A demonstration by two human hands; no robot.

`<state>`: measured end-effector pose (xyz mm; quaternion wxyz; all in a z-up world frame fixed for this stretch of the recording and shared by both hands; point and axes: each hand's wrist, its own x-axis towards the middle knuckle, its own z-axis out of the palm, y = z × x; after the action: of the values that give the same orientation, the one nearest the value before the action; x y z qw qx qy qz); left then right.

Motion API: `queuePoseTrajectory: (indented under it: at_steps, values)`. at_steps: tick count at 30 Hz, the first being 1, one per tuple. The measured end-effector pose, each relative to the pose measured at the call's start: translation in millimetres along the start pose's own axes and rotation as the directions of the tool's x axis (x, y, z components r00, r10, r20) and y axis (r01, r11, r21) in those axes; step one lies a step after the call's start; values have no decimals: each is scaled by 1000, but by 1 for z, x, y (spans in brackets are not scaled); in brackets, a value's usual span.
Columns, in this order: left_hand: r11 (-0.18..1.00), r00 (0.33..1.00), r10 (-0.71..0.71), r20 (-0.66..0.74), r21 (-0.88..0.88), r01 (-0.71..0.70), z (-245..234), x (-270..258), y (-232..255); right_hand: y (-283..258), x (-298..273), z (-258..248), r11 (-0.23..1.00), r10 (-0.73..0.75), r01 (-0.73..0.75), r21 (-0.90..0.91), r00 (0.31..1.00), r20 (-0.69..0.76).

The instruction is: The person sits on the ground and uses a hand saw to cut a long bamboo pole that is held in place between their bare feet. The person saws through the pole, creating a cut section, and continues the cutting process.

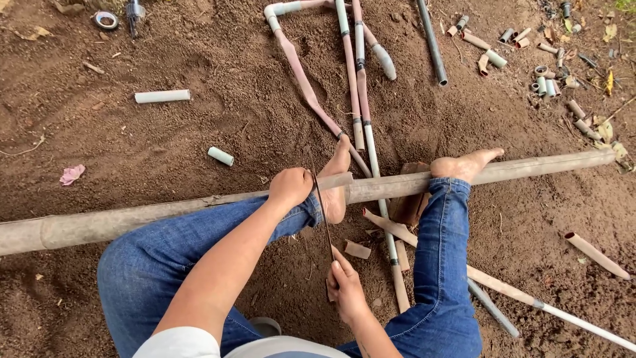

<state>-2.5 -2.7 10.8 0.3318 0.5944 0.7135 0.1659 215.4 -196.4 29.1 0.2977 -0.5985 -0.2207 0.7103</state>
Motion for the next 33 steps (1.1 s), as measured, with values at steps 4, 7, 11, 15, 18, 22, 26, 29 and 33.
queuePoseTrajectory:
  at_steps: [4, 7, 11, 15, 18, 22, 26, 29, 33]
  values:
    - [1000, 1000, 10, -30, 16, -9, 1, -2, 0, -25, 17, 19, 999, -22, 22, 30, 1000, 8]
    - [1000, 999, 1, -46, -15, -2, 1, -1, -1, -24, 20, 19, 998, -30, 28, 60, 999, 21]
    - [1000, 1000, 13, -4, -8, -13, 3, 1, 1, -6, -3, 2, 1000, -30, 30, 4, 999, 28]
    - [1000, 1000, 27, 2, -11, -27, 2, 1, 1, 21, -10, -22, 998, -37, 36, -60, 999, -15]
    - [1000, 1000, 7, 3, -8, -7, 2, 1, 3, -1, -3, -10, 999, -25, 23, -44, 999, -33]
    - [1000, 1000, 12, -4, 21, -12, 8, 5, 0, -32, 13, 15, 999, -48, 48, 12, 999, 24]
    - [1000, 1000, 17, 12, 11, -18, 9, 8, -1, -31, 13, 19, 999, -50, 50, -13, 998, 29]
    - [1000, 999, 4, 34, 6, -4, 10, 9, -1, -8, 0, 4, 999, -29, 30, -20, 999, 23]
    - [1000, 1000, 15, -4, -17, -15, 6, 3, 1, 29, -7, -22, 999, -24, 25, -26, 999, 34]
